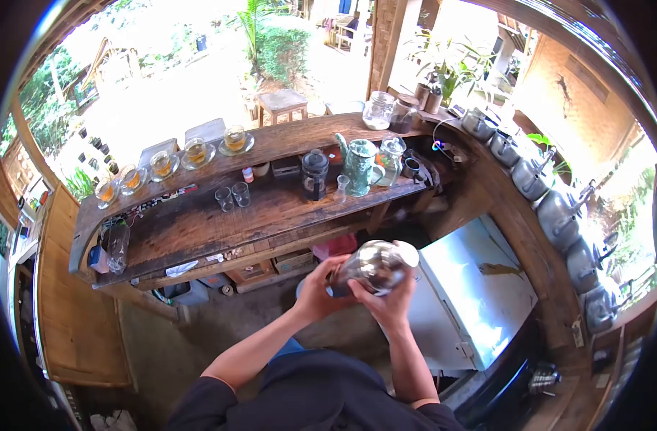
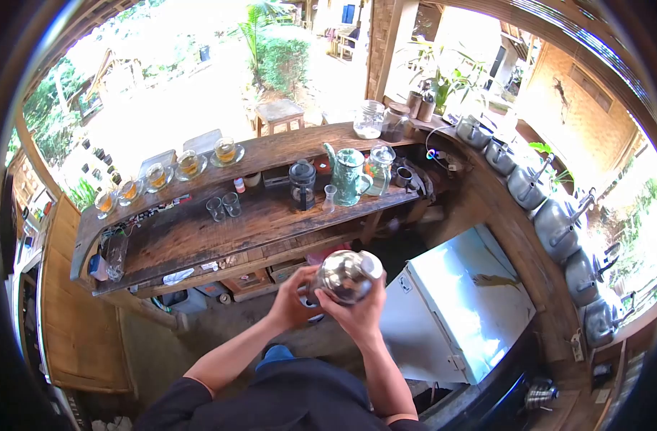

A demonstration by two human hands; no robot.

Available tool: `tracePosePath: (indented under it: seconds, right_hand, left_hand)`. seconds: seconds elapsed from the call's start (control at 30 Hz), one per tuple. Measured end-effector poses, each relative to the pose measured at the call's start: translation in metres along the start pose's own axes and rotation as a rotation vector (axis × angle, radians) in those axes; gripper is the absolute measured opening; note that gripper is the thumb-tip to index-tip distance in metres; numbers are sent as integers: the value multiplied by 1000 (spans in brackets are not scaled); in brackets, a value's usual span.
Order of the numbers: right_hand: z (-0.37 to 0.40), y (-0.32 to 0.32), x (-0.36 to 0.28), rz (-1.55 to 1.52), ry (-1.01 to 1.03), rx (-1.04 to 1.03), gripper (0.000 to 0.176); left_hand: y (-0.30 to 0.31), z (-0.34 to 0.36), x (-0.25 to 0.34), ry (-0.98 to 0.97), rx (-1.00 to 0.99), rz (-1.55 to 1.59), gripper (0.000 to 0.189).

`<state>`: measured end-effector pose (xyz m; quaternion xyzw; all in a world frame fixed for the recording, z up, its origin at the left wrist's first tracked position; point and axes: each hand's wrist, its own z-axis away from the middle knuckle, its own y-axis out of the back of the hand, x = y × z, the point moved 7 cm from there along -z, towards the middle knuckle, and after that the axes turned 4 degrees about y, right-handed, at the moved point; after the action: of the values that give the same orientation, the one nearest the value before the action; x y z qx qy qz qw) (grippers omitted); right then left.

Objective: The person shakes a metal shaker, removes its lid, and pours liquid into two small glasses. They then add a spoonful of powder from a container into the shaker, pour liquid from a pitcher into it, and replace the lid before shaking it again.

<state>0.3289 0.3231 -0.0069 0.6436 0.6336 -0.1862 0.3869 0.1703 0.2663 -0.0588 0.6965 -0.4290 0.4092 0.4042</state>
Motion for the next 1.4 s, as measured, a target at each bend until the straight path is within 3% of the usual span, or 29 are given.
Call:
tracePosePath:
  seconds: [0.03,0.1,0.17,0.2,0.23,0.3,0.33,0.37,0.43,0.47,0.5,0.53,0.63,0.7,0.73,0.77,0.83,0.87,0.9,0.97,1.0,1.03,1.13,1.23,1.3,1.33,1.37,1.4]
  right_hand:
    - [6,-10,10,-44,-192,-15,74]
    - [10,-7,20,-54,-209,-47,84]
    - [11,12,-12,-93,354,94,105]
    - [9,18,-14,-301,405,165,120]
    - [3,24,-30,-399,415,246,128]
    - [-2,29,-46,-455,549,332,130]
    - [-1,25,-38,-418,561,366,134]
    - [-1,14,-28,-427,549,341,126]
    - [-1,-3,-7,-68,264,5,108]
    - [-3,-6,-3,-144,42,0,94]
    - [-3,-11,2,-219,-181,-1,81]
    - [0,-9,8,-201,-138,-32,84]
    - [1,19,-22,-27,400,-3,104]
    - [-11,36,-70,-501,560,280,120]
    - [-3,43,-70,-622,473,375,126]
    - [-3,42,-73,-670,490,410,121]
    - [-1,32,-43,-461,495,360,118]
    - [-3,23,-25,-352,333,171,113]
    - [-5,19,-27,-141,338,143,103]
    - [-4,7,-11,-215,-129,38,95]
    - [-2,12,-17,-250,-89,88,87]
    - [-5,16,-29,-198,148,73,96]
    - [4,44,-55,-437,464,285,121]
    - [8,51,-80,-600,505,407,122]
    - [11,38,-41,-162,430,187,113]
    - [2,25,-39,-147,353,76,97]
    - [7,12,-21,-189,135,114,85]
    - [5,6,-14,-170,-45,35,85]
  left_hand:
    - [-12,13,-41,362,-61,183,80]
    - [-14,10,-39,312,-39,173,81]
    - [7,1,29,-129,73,-73,81]
    - [16,-2,67,-337,116,-234,81]
    - [23,-8,83,-334,123,-238,81]
    - [25,-5,118,-607,149,-380,77]
    - [25,-7,112,-587,146,-373,78]
    - [24,-5,100,-590,149,-373,78]
    - [15,-4,26,-156,68,-176,81]
    - [1,10,-26,96,51,54,80]
    - [-1,14,-20,91,50,51,80]
    - [-1,17,-11,50,60,-3,80]
    - [16,3,51,-44,92,-26,77]
    - [27,1,123,-577,180,-313,78]
    - [27,0,140,-638,197,-314,73]
    - [27,1,139,-638,197,-316,73]
    - [23,-5,122,-509,140,-288,75]
    - [19,-6,88,-304,87,-149,77]
    - [10,3,69,-308,84,-150,77]
    - [-5,11,12,118,51,159,81]
    - [-6,10,23,60,70,81,82]
    - [-4,8,30,59,68,83,82]
    - [13,5,115,-464,117,-159,78]
    - [18,7,143,-604,132,-222,76]
    - [17,7,116,-563,132,-251,79]
    - [15,3,78,-277,77,-143,81]
    - [7,6,33,14,20,-35,83]
    - [-4,15,-5,118,30,4,86]
